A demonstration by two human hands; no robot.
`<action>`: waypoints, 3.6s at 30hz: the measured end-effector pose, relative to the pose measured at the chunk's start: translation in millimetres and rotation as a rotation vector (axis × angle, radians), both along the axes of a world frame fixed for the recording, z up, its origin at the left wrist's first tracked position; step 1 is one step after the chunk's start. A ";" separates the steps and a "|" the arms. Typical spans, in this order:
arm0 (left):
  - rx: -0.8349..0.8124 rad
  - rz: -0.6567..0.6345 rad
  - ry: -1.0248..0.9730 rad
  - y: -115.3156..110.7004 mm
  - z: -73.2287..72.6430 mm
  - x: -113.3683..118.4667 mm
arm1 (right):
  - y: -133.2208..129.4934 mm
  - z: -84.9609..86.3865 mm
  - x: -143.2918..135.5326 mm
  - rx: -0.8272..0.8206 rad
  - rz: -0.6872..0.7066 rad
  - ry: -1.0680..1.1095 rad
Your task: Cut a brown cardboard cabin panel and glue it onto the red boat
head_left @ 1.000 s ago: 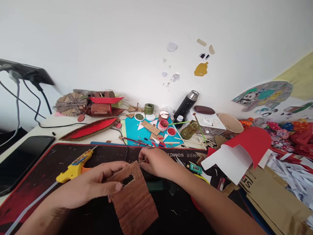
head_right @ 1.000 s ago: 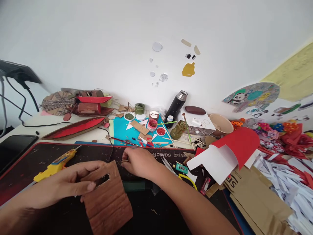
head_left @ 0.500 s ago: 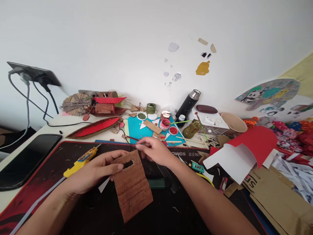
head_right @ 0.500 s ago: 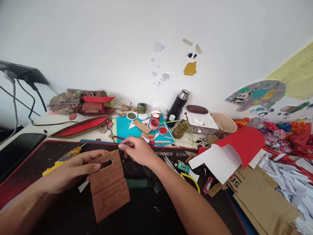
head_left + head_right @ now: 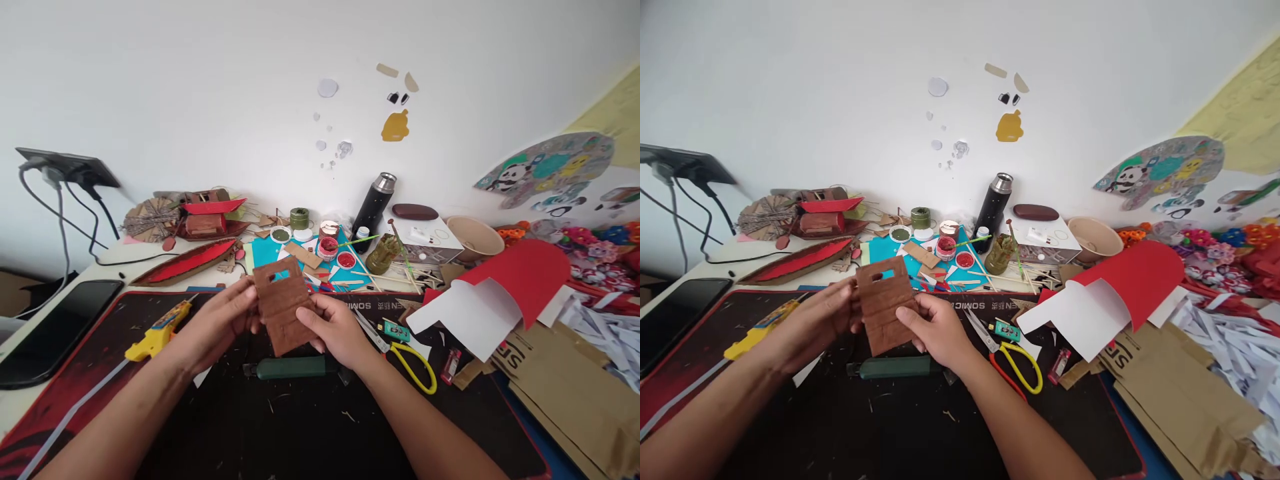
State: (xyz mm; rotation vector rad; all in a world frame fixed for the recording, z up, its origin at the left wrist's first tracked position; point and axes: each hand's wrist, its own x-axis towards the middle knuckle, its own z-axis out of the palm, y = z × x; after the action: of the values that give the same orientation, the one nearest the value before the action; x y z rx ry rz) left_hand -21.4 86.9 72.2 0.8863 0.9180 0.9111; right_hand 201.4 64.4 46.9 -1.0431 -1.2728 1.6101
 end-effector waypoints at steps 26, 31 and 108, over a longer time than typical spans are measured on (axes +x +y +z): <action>-0.266 -0.147 0.011 -17.5 -26.5 42.2 | 1.1 -26.7 20.2 -0.106 -0.395 0.115; -0.292 -0.138 -0.025 -17.7 -27.2 41.5 | -0.3 -28.2 18.6 -0.132 -0.383 0.125; -0.171 -0.001 0.034 -21.7 -29.9 47.0 | -13.5 -21.6 15.3 0.336 -0.254 -0.490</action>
State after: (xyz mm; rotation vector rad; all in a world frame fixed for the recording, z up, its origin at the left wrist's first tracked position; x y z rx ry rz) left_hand 25.6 65.2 42.4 0.7573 1.0091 0.8055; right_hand 216.7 50.9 25.3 -1.3626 -1.5860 0.9357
